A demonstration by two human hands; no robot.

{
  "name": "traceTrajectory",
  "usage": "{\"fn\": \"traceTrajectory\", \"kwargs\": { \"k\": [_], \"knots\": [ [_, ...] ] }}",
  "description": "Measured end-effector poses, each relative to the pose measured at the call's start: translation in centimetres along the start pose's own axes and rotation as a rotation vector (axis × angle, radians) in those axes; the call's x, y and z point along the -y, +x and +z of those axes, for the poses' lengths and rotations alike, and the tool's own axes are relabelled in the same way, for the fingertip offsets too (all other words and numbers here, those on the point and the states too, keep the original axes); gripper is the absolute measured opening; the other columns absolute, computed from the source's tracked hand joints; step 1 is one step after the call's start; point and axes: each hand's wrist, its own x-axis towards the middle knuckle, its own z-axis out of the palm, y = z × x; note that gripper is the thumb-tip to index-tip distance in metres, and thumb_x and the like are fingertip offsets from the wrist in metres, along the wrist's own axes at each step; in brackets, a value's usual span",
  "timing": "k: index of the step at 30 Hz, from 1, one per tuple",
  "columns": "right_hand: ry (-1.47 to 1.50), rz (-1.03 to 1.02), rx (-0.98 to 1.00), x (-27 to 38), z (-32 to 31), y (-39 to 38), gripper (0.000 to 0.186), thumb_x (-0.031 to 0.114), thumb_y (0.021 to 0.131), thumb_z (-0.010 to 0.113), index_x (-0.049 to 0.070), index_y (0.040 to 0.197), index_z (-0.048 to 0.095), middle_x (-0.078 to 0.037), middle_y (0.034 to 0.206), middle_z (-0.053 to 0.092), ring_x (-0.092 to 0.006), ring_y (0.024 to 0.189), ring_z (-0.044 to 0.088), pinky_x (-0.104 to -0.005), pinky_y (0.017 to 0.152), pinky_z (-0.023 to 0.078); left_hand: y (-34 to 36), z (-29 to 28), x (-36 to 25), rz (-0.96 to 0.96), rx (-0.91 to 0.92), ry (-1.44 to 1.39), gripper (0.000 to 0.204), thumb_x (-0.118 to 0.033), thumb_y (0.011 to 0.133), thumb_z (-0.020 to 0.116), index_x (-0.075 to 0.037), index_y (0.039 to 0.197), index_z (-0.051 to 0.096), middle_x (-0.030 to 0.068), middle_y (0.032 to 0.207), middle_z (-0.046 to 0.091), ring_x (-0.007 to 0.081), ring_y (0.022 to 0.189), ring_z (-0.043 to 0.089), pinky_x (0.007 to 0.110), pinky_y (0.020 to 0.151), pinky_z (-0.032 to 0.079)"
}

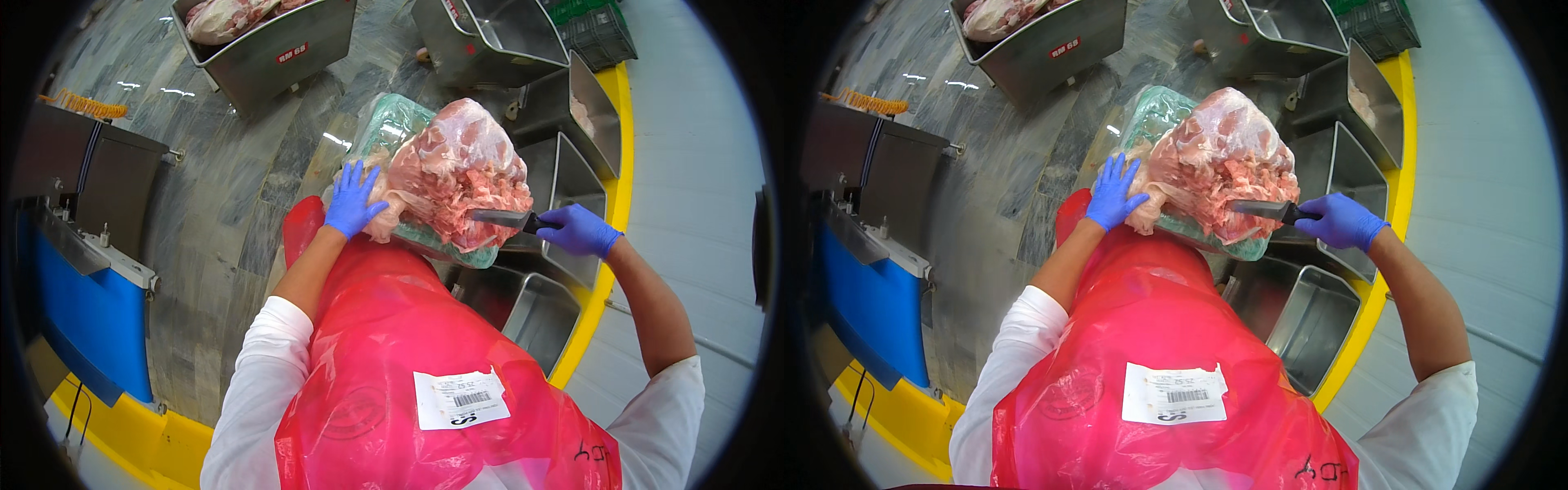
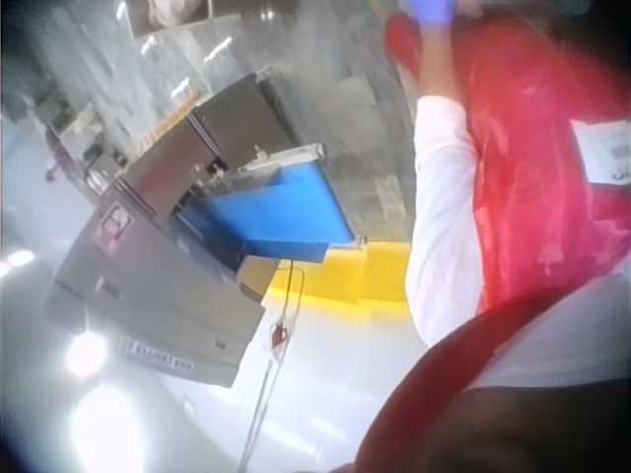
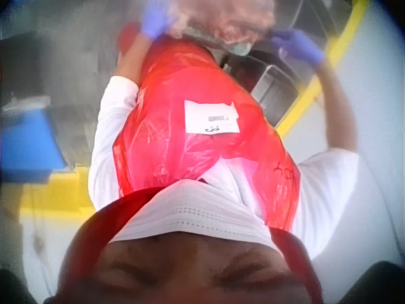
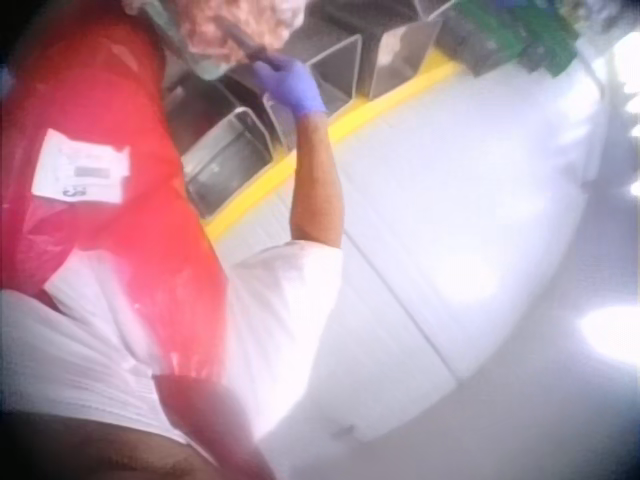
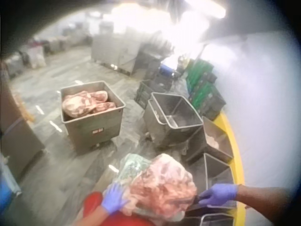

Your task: The person uses a knife to trim fat and separate portions from a large piece of raw meat on a cutting board. They place the trimmed pieces into a metal bin and then move the bin to another location.

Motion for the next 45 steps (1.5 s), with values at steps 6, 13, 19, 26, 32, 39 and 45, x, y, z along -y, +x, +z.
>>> {"fn": "traceTrajectory", "kwargs": {
  "k": [6,13,19,26,32,39,45],
  "knots": [
    [0.007,-0.054,0.116,-2.3,-2.4,3.1,0.035,0.027,0.092,0.078,0.006,0.120,0.077,-0.021,0.091,0.076,-0.0319,0.076,0.073,-0.0402,0.076,0.057,0.7,0.3,0.3,-0.092,0.092,0.005,0.094,-0.067,0.094,0.066,-0.021,0.169,0.032,0.0238,0.176,0.017,0.0480,0.163,0.011,0.065,0.128,0.017],
    [-0.617,-0.199,-0.022,4.9,-4.1,3.8,0.038,0.043,0.083,0.077,0.009,0.100,0.080,-0.019,0.088,0.076,-0.0394,0.085,0.075,-0.0477,0.079,0.060,10.9,-6.4,-8.0,-0.086,-0.011,-0.415,0.100,-0.065,0.095,0.068,-0.009,0.169,0.029,0.0275,0.172,0.029,0.0445,0.160,0.028,0.051,0.129,0.026],
    [-0.838,-0.307,0.038,7.4,-4.9,8.4,0.042,0.049,0.084,0.079,0.010,0.099,0.082,-0.018,0.097,0.078,-0.0397,0.092,0.076,-0.0484,0.082,0.061,14.8,-2.6,-10.6,0.080,-0.012,-0.676,0.086,-0.054,0.102,0.063,-0.010,0.168,0.030,0.0310,0.166,0.038,0.0452,0.157,0.033,0.047,0.128,0.030],
    [-0.885,-0.386,0.168,6.7,-7.1,14.4,0.044,0.054,0.080,0.080,0.013,0.096,0.083,-0.013,0.095,0.080,-0.0365,0.088,0.076,-0.0455,0.080,0.061,9.8,-2.1,-8.4,0.151,-0.077,-0.515,0.081,-0.051,0.103,0.062,-0.011,0.168,0.033,0.0309,0.162,0.044,0.0439,0.154,0.039,0.048,0.127,0.031],
    [-0.990,-0.320,0.171,9.8,-6.2,14.0,0.048,0.054,0.078,0.083,0.011,0.100,0.084,-0.016,0.100,0.080,-0.0363,0.094,0.077,-0.0460,0.083,0.061,10.6,-3.9,-12.2,-0.003,0.021,-0.266,0.117,-0.074,0.085,0.073,-0.014,0.171,0.021,0.0279,0.167,0.037,0.0511,0.153,0.034,0.052,0.128,0.030],
    [-0.844,-0.378,-0.272,12.0,4.7,2.7,0.016,0.017,0.085,0.066,0.013,0.083,0.081,-0.013,0.079,0.076,-0.0335,0.075,0.077,-0.0491,0.070,0.061,11.4,-2.9,-11.6,-0.108,0.051,-0.336,0.119,-0.079,0.081,0.072,-0.028,0.173,0.014,0.0220,0.174,0.026,0.0514,0.157,0.027,0.071,0.123,0.026],
    [-0.545,-0.092,-0.402,11.6,12.7,-3.5,0.012,0.014,0.088,0.065,0.007,0.091,0.075,-0.013,0.086,0.074,-0.0317,0.073,0.075,-0.0435,0.063,0.059,12.4,-2.9,-12.2,-0.089,0.111,-0.319,0.121,-0.081,0.081,0.072,-0.027,0.173,0.013,0.0244,0.173,0.026,0.0500,0.157,0.028,0.062,0.127,0.027]
  ]
}}
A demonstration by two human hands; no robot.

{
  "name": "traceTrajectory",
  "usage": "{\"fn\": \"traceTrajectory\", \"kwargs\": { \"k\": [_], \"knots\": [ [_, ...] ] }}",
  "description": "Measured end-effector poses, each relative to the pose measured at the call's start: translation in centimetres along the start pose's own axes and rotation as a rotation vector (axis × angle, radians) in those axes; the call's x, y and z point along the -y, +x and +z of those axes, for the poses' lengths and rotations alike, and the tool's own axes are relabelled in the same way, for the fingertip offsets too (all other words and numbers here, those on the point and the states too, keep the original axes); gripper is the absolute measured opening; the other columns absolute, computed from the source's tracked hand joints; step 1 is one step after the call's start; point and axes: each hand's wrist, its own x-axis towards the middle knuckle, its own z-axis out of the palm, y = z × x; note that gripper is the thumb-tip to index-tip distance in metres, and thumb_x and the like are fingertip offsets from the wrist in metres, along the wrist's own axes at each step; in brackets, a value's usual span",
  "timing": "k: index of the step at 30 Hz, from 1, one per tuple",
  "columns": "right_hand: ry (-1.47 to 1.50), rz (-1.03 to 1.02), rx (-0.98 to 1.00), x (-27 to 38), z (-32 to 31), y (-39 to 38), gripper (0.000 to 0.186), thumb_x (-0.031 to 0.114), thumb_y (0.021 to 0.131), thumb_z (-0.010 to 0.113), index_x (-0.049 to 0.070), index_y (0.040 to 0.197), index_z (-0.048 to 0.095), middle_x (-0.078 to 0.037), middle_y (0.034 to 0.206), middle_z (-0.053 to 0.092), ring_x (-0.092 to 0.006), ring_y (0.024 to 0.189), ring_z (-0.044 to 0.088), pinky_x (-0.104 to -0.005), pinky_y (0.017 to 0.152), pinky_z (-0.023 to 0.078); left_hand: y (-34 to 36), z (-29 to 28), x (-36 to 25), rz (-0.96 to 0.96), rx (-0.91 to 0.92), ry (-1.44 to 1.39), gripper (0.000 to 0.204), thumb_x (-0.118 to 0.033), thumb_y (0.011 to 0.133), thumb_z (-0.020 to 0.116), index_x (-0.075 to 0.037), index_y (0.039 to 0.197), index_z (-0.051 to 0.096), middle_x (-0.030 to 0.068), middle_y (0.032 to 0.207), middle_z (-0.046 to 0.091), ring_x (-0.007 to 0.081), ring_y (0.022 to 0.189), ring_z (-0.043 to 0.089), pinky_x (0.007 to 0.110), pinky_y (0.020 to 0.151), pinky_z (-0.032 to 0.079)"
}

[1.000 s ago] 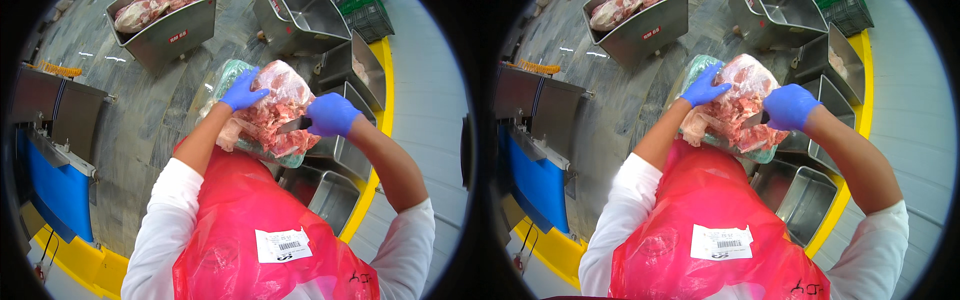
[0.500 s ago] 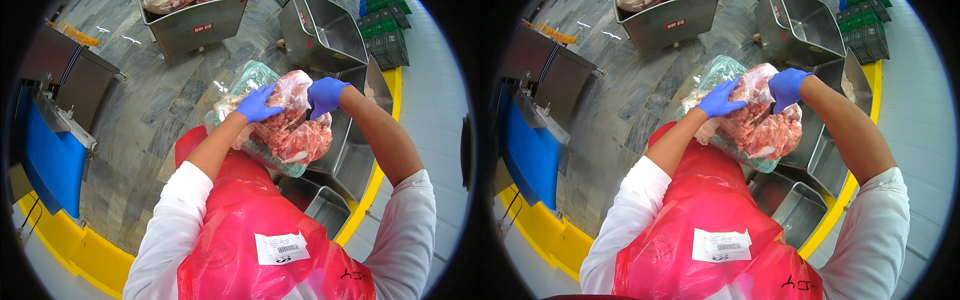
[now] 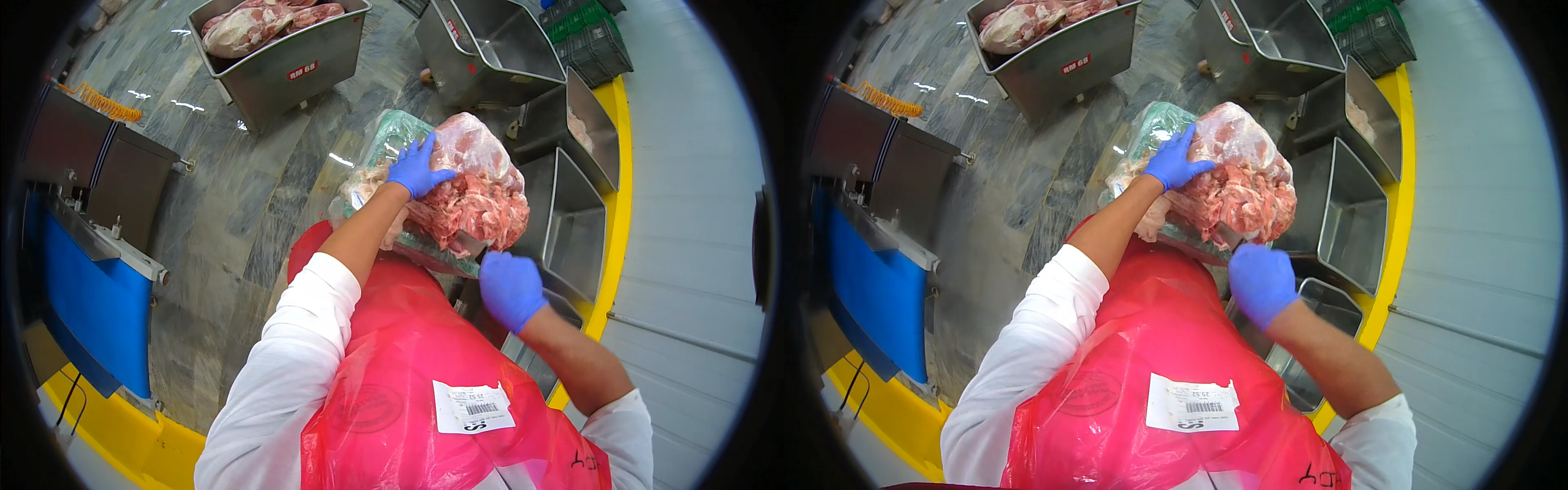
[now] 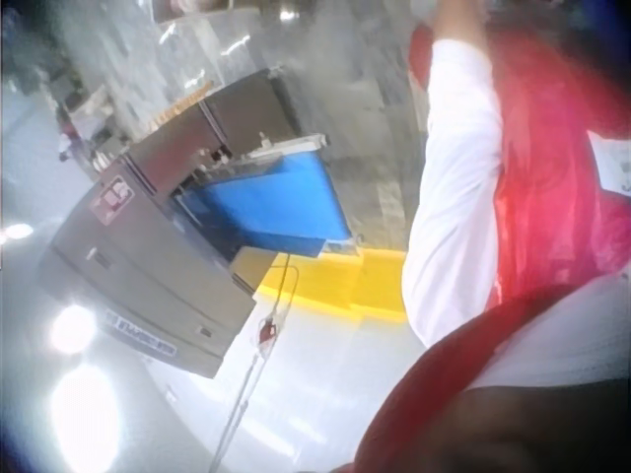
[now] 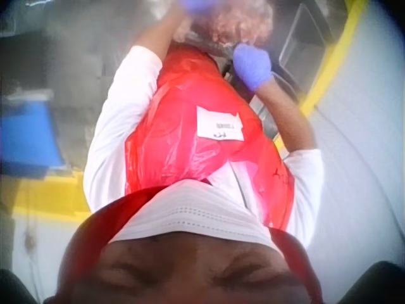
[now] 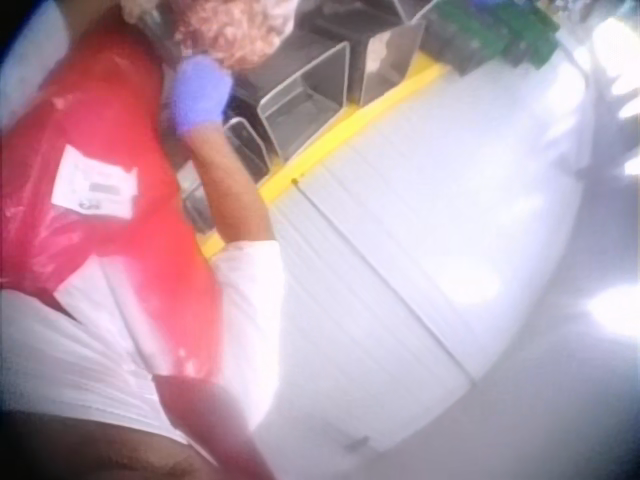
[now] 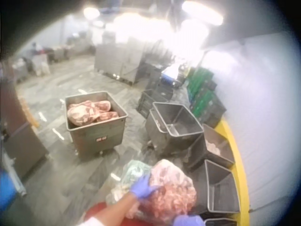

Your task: The person uses a knife to trim fat and separate portions from a large piece of raw meat on a cutting board. They place the trimmed pieces into a metal bin and then move the bin to another location.

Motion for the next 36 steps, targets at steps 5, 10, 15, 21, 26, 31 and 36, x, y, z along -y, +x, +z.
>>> {"fn": "traceTrajectory", "kwargs": {
  "k": [5,10,15,21,26,31,36],
  "knots": [
    [0.008,0.138,0.102,-1.1,-1.1,-4.6,0.022,0.016,0.090,0.067,0.005,0.109,0.065,-0.013,0.087,0.071,-0.0311,0.075,0.074,-0.0445,0.063,0.057,0.2,-0.3,1.4,0.059,0.006,-0.049,0.121,-0.079,0.082,0.072,-0.023,0.173,0.015,0.0262,0.171,0.029,0.0475,0.157,0.031,0.052,0.128,0.028],
    [0.009,0.020,-0.011,-4.7,-8.2,-7.6,0.027,0.025,0.093,0.074,0.010,0.112,0.064,-0.013,0.087,0.072,-0.0335,0.072,0.073,-0.0495,0.062,0.053,-1.0,-0.7,3.2,0.196,-0.118,-0.102,0.106,-0.060,0.089,0.079,-0.006,0.166,0.031,0.0268,0.159,0.049,0.0436,0.145,0.050,0.046,0.120,0.042],
    [-0.076,0.002,0.045,-4.9,-10.6,-5.3,0.028,0.025,0.093,0.075,0.010,0.114,0.063,-0.013,0.084,0.072,-0.0346,0.072,0.072,-0.0497,0.062,0.053,-2.4,-3.1,3.9,0.084,0.039,-0.124,0.101,-0.064,0.089,0.074,-0.012,0.166,0.035,0.0252,0.160,0.049,0.0418,0.144,0.052,0.046,0.119,0.044],
    [-0.181,-0.075,0.055,-5.9,-7.6,-2.3,0.032,0.027,0.093,0.074,0.010,0.119,0.063,-0.013,0.084,0.072,-0.0337,0.070,0.072,-0.0484,0.059,0.053,-3.0,-3.3,4.5,0.166,-0.080,-0.211,0.096,-0.061,0.091,0.073,-0.012,0.165,0.037,0.0241,0.158,0.051,0.0415,0.143,0.053,0.047,0.119,0.044],
    [-0.145,-0.092,0.054,-8.6,-7.4,-3.0,0.041,0.029,0.093,0.074,0.011,0.129,0.064,-0.012,0.082,0.070,-0.0323,0.068,0.071,-0.0476,0.058,0.053,-2.6,-2.2,3.7,0.130,-0.085,-0.154,0.095,-0.062,0.090,0.075,-0.013,0.164,0.041,0.0228,0.151,0.058,0.0404,0.132,0.062,0.045,0.111,0.049],
    [-0.129,-0.063,0.039,-8.1,-9.5,-3.9,0.044,0.031,0.093,0.075,0.012,0.132,0.065,-0.011,0.083,0.070,-0.0312,0.068,0.071,-0.0468,0.058,0.053,-2.6,-2.9,1.7,0.054,-0.010,-0.145,0.098,-0.066,0.087,0.074,-0.012,0.163,0.041,0.0249,0.148,0.058,0.0451,0.131,0.061,0.050,0.108,0.051],
    [-0.162,-0.072,0.115,-6.5,-9.8,-2.7,0.038,0.023,0.094,0.071,0.009,0.128,0.064,-0.013,0.082,0.070,-0.0307,0.068,0.072,-0.0454,0.057,0.053,-2.1,-2.6,1.5,0.037,-0.068,-0.097,0.094,-0.064,0.087,0.078,-0.014,0.160,0.046,0.0200,0.142,0.065,0.0399,0.122,0.067,0.045,0.104,0.053]
  ]
}}
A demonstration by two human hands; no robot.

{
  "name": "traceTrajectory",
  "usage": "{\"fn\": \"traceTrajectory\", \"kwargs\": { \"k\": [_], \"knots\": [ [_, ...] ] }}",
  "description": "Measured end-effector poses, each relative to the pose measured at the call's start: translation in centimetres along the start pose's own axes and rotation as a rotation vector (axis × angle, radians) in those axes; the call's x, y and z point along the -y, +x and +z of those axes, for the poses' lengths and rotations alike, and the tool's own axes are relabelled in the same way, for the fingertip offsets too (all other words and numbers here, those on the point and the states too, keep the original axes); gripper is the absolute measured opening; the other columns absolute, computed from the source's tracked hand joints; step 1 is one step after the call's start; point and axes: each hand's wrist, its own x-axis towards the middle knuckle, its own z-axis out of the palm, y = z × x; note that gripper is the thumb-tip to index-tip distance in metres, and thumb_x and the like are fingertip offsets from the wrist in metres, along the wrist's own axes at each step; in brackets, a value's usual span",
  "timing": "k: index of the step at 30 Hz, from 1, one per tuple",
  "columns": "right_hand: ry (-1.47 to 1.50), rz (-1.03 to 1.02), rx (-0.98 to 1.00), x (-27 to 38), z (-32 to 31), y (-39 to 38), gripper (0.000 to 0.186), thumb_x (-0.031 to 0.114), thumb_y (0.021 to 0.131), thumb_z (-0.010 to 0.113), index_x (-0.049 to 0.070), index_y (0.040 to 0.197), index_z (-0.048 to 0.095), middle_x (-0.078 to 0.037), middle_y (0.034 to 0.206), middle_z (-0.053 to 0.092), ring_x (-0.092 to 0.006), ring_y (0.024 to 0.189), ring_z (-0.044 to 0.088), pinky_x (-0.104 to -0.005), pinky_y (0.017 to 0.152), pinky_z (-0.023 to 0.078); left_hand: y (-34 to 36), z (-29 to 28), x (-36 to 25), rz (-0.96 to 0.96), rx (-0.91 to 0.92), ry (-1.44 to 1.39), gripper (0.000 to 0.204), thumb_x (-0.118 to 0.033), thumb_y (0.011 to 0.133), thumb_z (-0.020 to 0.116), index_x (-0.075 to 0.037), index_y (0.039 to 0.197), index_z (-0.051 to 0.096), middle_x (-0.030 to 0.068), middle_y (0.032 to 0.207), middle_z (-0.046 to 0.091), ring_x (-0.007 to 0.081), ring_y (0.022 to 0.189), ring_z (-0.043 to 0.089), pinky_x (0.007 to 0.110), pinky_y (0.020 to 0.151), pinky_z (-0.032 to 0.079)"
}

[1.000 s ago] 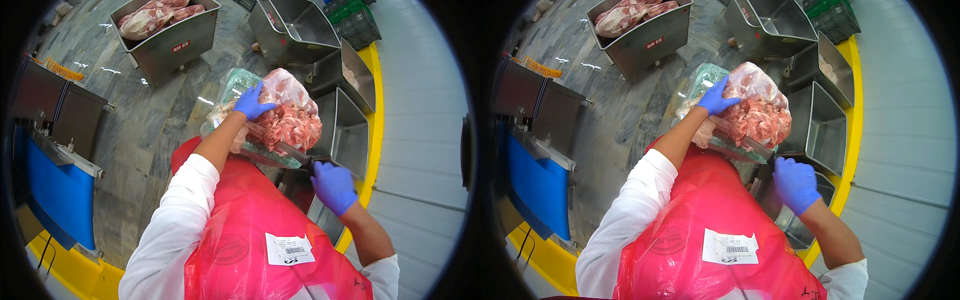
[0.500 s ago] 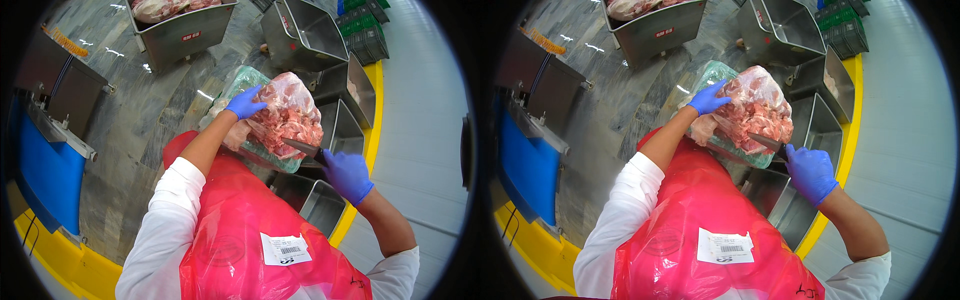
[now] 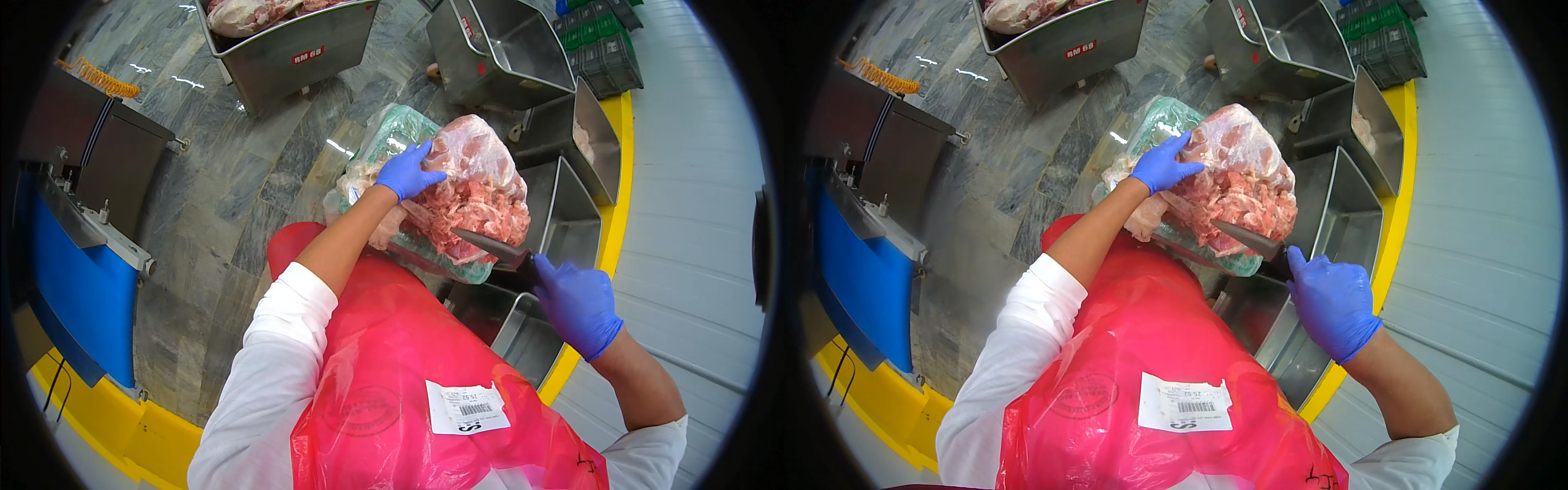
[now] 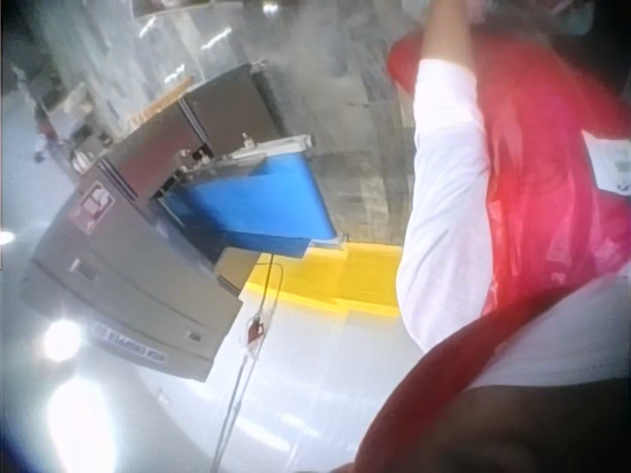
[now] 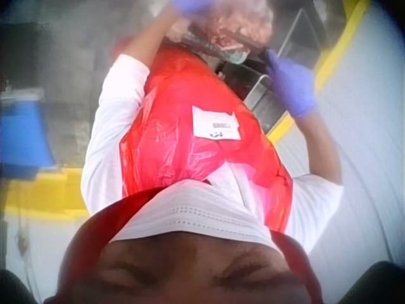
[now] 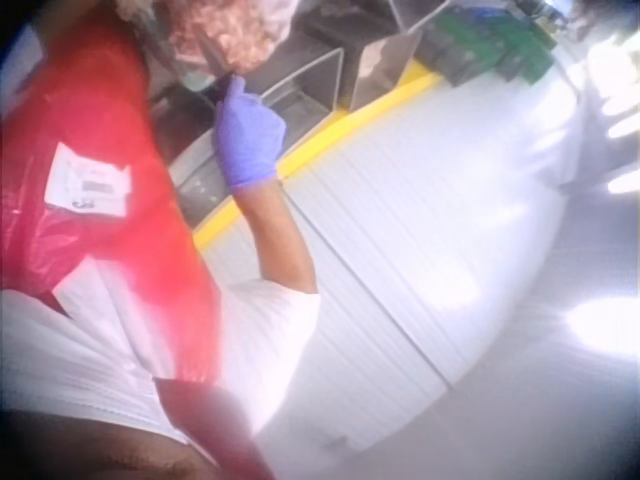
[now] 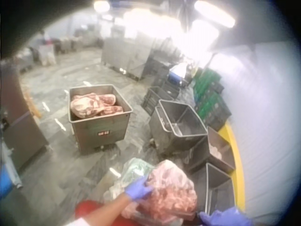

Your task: The person uses a knife to trim fat and separate portions from a large piece of raw meat on a cutting board. They place the trimmed pieces into a metal bin and then move the bin to another location.

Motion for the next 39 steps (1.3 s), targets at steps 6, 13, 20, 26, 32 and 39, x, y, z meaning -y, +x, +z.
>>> {"fn": "traceTrajectory", "kwargs": {
  "k": [6,13,20,26,32,39],
  "knots": [
    [-0.060,0.033,0.110,2.6,-2.8,0.8,0.032,0.009,0.090,0.063,0.003,0.122,0.063,-0.014,0.081,0.069,-0.0310,0.068,0.073,-0.0443,0.056,0.054,-0.1,0.2,0.2,0.018,-0.040,-0.016,0.096,-0.064,0.086,0.078,-0.014,0.160,0.046,0.0197,0.145,0.064,0.0403,0.124,0.067,0.045,0.106,0.053],
    [-0.028,0.036,0.085,2.1,-2.3,1.1,0.031,0.017,0.094,0.067,0.005,0.122,0.062,-0.014,0.080,0.069,-0.0320,0.067,0.072,-0.0454,0.056,0.054,-0.4,0.2,0.4,0.004,-0.015,-0.033,0.096,-0.063,0.086,0.078,-0.014,0.161,0.045,0.0188,0.149,0.061,0.0394,0.128,0.065,0.045,0.108,0.052],
    [0.117,0.112,0.120,2.0,-1.8,0.4,0.030,0.026,0.097,0.070,0.008,0.120,0.061,-0.015,0.078,0.071,-0.0349,0.068,0.072,-0.0484,0.059,0.054,-0.2,-0.4,-0.3,-0.026,0.044,-0.012,0.098,-0.065,0.086,0.077,-0.015,0.162,0.043,0.0191,0.153,0.058,0.0398,0.131,0.063,0.046,0.109,0.051],
    [0.162,0.118,0.081,3.1,-2.2,0.7,0.028,0.023,0.097,0.068,0.005,0.118,0.062,-0.014,0.078,0.072,-0.0337,0.071,0.073,-0.0479,0.059,0.055,0.3,-0.6,-0.3,-0.025,0.053,0.024,0.102,-0.066,0.085,0.076,-0.011,0.163,0.041,0.0214,0.153,0.055,0.0413,0.133,0.061,0.047,0.111,0.050],
    [0.098,0.136,0.131,5.3,1.0,2.8,0.027,0.020,0.097,0.062,0.003,0.118,0.062,-0.013,0.078,0.072,-0.0315,0.073,0.075,-0.0474,0.061,0.057,0.3,-0.3,-0.1,-0.019,0.052,0.052,0.103,-0.067,0.086,0.075,-0.010,0.164,0.039,0.0200,0.156,0.054,0.0405,0.135,0.060,0.046,0.112,0.049],
    [0.151,0.110,-0.019,0.1,6.7,2.3,0.039,0.036,0.098,0.070,0.013,0.128,0.063,-0.014,0.082,0.073,-0.0341,0.073,0.073,-0.0494,0.061,0.056,-0.5,-0.1,-0.1,-0.023,0.032,0.052,0.105,-0.069,0.087,0.073,-0.012,0.167,0.034,0.0213,0.156,0.052,0.0430,0.132,0.061,0.048,0.110,0.050]
  ]
}}
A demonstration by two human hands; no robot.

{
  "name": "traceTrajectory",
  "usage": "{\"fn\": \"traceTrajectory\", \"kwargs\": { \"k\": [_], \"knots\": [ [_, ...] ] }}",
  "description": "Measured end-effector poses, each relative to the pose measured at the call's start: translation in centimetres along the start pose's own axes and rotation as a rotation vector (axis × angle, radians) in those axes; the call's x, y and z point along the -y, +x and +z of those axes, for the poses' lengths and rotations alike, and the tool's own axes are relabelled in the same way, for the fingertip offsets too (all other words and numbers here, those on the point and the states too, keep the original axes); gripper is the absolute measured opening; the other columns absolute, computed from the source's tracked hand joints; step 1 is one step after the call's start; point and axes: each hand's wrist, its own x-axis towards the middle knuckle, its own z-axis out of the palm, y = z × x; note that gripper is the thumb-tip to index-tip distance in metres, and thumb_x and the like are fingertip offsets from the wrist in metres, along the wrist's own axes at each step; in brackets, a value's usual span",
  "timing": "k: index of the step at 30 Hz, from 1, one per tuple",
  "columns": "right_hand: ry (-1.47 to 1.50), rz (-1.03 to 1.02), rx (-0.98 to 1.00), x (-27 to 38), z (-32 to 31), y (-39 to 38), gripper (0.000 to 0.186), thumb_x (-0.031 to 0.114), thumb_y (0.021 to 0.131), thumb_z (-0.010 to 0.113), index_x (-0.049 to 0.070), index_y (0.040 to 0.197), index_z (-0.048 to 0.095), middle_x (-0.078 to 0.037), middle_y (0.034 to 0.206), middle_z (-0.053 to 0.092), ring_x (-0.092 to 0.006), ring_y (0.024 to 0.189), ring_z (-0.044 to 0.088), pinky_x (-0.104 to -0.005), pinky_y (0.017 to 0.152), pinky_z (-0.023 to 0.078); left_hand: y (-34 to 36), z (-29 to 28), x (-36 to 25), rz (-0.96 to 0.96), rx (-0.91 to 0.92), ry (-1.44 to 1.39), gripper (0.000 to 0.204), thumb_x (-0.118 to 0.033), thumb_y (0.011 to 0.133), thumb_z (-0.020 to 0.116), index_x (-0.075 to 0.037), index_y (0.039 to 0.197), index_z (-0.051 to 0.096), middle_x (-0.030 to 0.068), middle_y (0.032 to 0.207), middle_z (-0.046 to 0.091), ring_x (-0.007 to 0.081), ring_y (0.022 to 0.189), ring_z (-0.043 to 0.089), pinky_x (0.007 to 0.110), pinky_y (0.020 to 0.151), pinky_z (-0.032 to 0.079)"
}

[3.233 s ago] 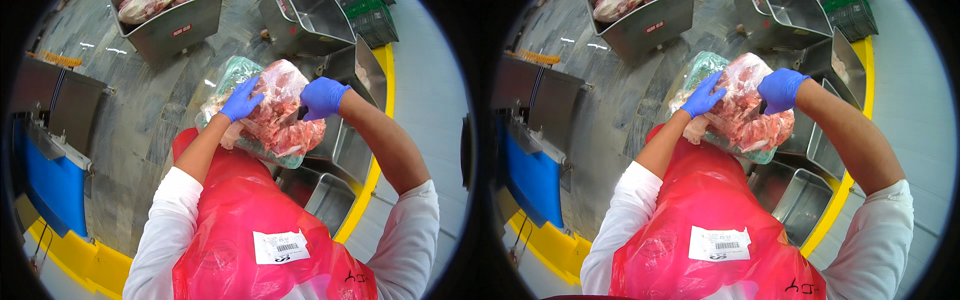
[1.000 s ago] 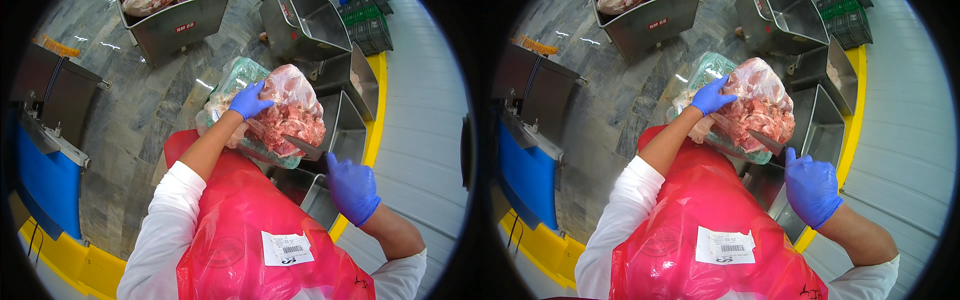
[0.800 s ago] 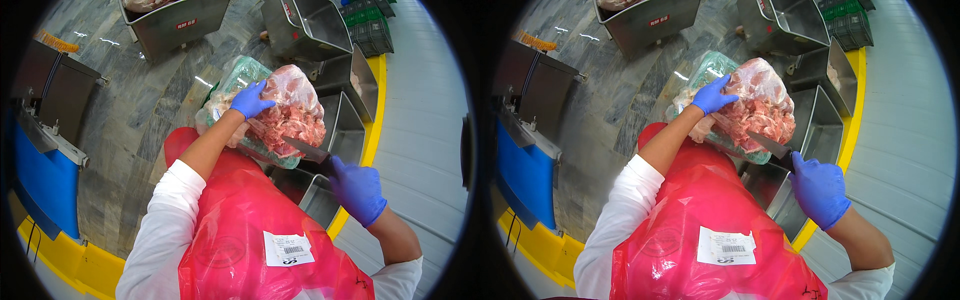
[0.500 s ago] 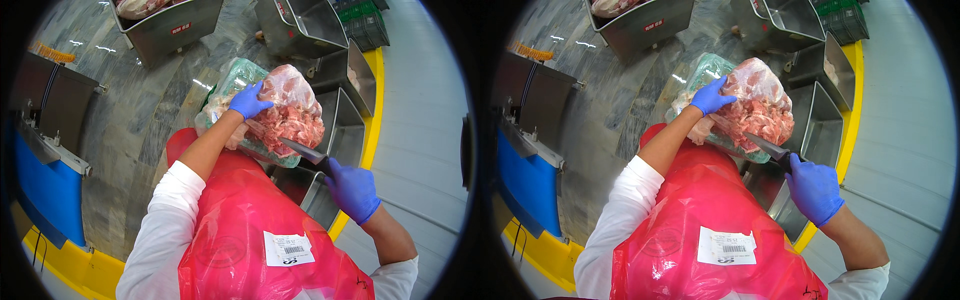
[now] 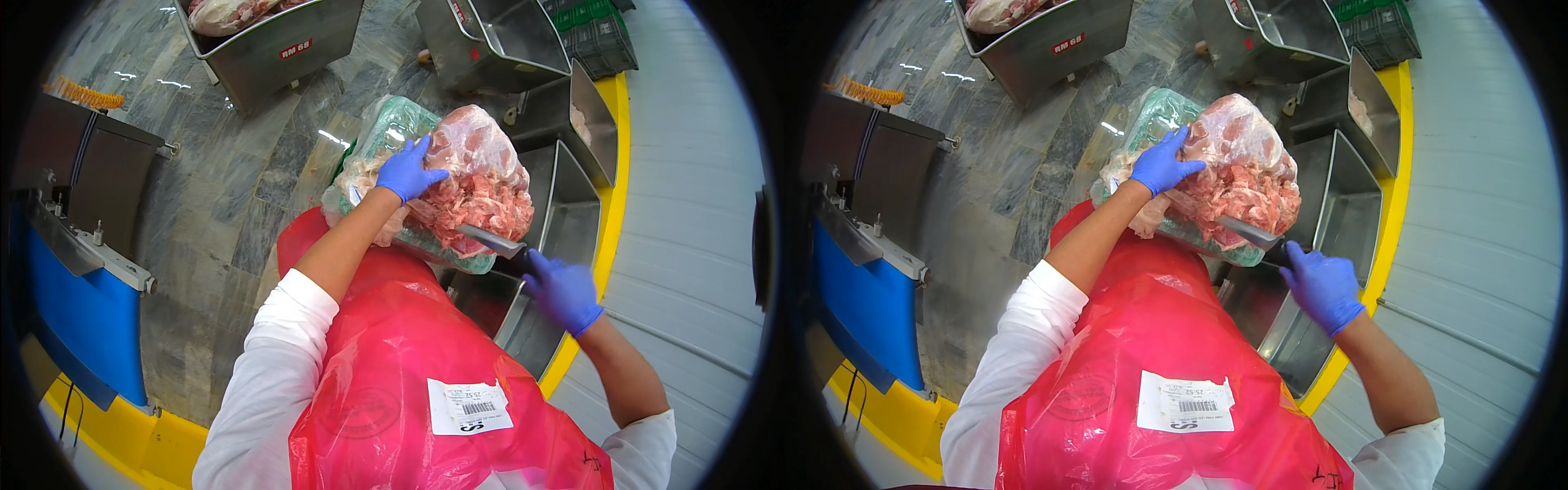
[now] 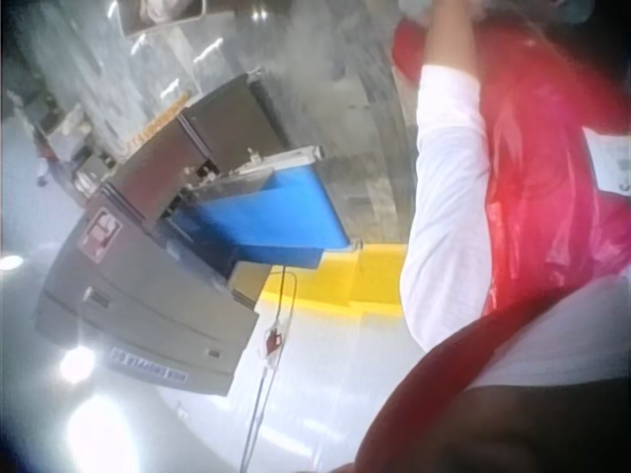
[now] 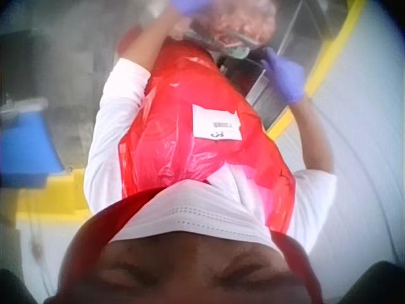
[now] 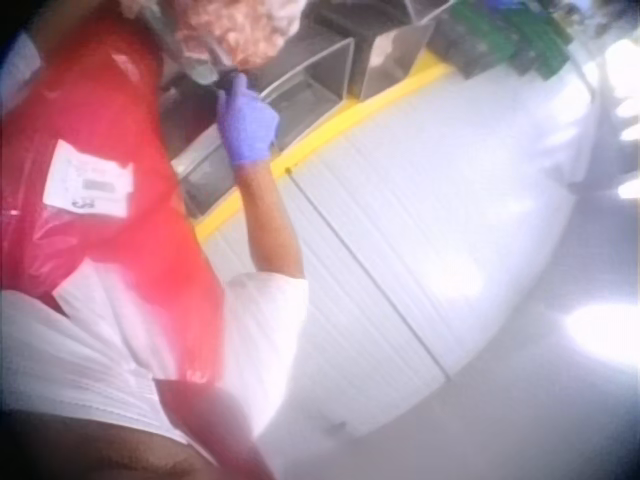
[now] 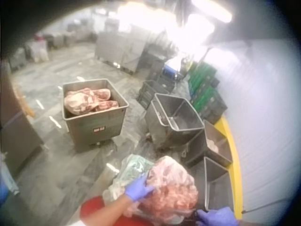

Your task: The person uses a knife to trim fat and separate portions from a large piece of raw meat on a cutting board. They place the trimmed pieces into a metal bin and then move the bin to another location.

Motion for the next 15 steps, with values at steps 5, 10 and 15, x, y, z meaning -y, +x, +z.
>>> {"fn": "traceTrajectory", "kwargs": {
  "k": [5,10,15],
  "knots": [
    [0.015,-0.163,-0.160,-6.5,5.2,0.1,0.048,0.038,0.096,0.074,0.015,0.137,0.066,-0.012,0.078,0.069,-0.0330,0.065,0.070,-0.0471,0.056,0.054,0.1,0.3,0.0,0.000,-0.015,0.021,0.105,-0.070,0.087,0.073,-0.014,0.167,0.033,0.0222,0.154,0.053,0.0443,0.131,0.061,0.049,0.109,0.050],
    [0.028,-0.252,-0.276,-9.1,8.6,0.9,0.051,0.038,0.094,0.077,0.017,0.139,0.066,-0.011,0.075,0.066,-0.0326,0.058,0.066,-0.0457,0.052,0.052,-0.2,-0.6,-0.4,-0.011,0.004,0.049,0.104,-0.071,0.087,0.072,-0.016,0.167,0.034,0.0218,0.153,0.054,0.0447,0.129,0.062,0.049,0.108,0.051],
    [0.049,-0.247,-0.323,-10.1,11.6,0.5,0.055,0.039,0.092,0.079,0.018,0.141,0.066,-0.010,0.075,0.064,-0.0313,0.056,0.064,-0.0453,0.050,0.050,-0.3,-0.9,-1.1,-0.026,0.004,0.061,0.104,-0.072,0.086,0.071,-0.016,0.166,0.036,0.0211,0.151,0.057,0.0448,0.127,0.064,0.050,0.107,0.051]
  ]
}}
